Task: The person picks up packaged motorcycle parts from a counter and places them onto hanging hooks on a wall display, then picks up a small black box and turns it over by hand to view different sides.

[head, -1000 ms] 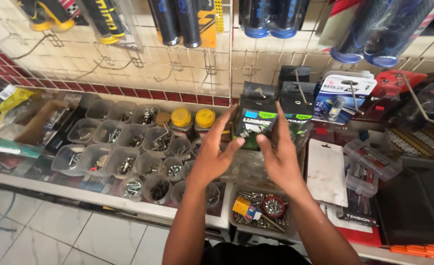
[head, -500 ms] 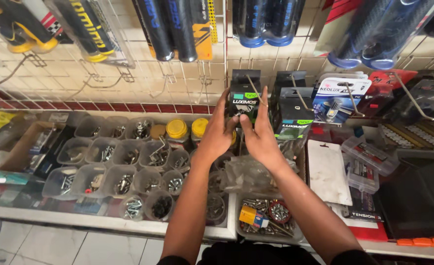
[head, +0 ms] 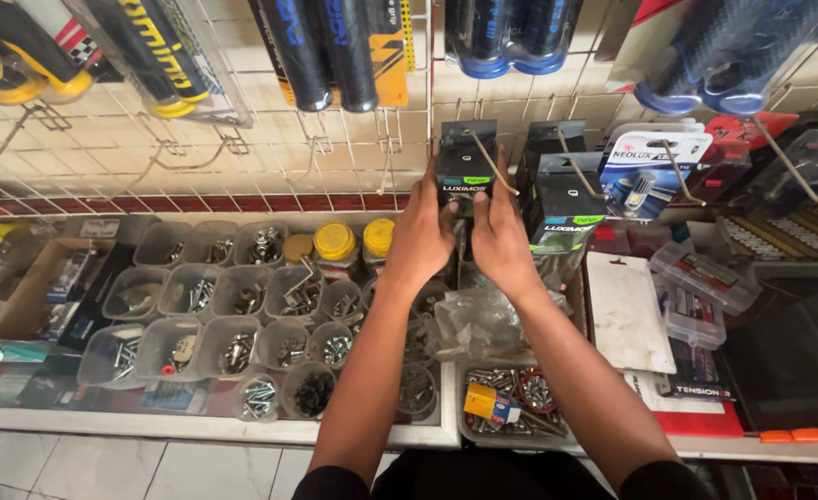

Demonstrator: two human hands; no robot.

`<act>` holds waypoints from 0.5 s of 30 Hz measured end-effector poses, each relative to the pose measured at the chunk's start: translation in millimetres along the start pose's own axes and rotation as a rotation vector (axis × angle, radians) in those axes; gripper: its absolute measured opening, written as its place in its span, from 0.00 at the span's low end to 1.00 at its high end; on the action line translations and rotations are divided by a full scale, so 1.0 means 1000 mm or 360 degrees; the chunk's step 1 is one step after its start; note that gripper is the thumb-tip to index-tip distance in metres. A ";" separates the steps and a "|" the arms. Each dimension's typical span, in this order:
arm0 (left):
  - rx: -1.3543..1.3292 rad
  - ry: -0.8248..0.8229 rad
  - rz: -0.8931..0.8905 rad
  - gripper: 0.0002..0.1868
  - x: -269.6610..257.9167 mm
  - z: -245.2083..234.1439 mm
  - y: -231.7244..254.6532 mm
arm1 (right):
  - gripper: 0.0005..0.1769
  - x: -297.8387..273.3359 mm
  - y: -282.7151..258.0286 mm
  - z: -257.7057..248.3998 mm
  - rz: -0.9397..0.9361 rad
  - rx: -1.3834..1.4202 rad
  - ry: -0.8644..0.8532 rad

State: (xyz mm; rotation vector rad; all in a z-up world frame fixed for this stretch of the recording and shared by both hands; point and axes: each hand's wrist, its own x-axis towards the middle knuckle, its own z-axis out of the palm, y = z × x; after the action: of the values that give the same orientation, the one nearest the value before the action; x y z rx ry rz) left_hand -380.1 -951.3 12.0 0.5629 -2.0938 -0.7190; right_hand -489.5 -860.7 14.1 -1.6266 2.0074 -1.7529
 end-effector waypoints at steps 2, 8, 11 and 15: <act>0.0019 -0.0004 0.0043 0.40 0.000 -0.001 -0.003 | 0.32 0.000 0.002 0.000 0.0020 -0.0009 0.0012; 0.0006 -0.0041 0.0027 0.39 -0.006 -0.003 -0.001 | 0.34 -0.009 0.000 0.002 0.0157 0.0005 0.0046; 0.0038 -0.0063 -0.0014 0.37 -0.008 -0.004 0.003 | 0.36 -0.015 0.004 0.005 0.0347 0.0036 0.0030; 0.0009 -0.0046 0.0005 0.38 -0.011 -0.003 0.007 | 0.38 -0.022 0.013 0.008 0.0266 -0.0089 0.0072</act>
State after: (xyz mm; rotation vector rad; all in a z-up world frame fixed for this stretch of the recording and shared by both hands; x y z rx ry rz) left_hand -372.4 -941.0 11.9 0.5555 -2.1239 -0.7236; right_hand -483.6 -853.8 -11.0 -1.3980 2.1600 -1.7046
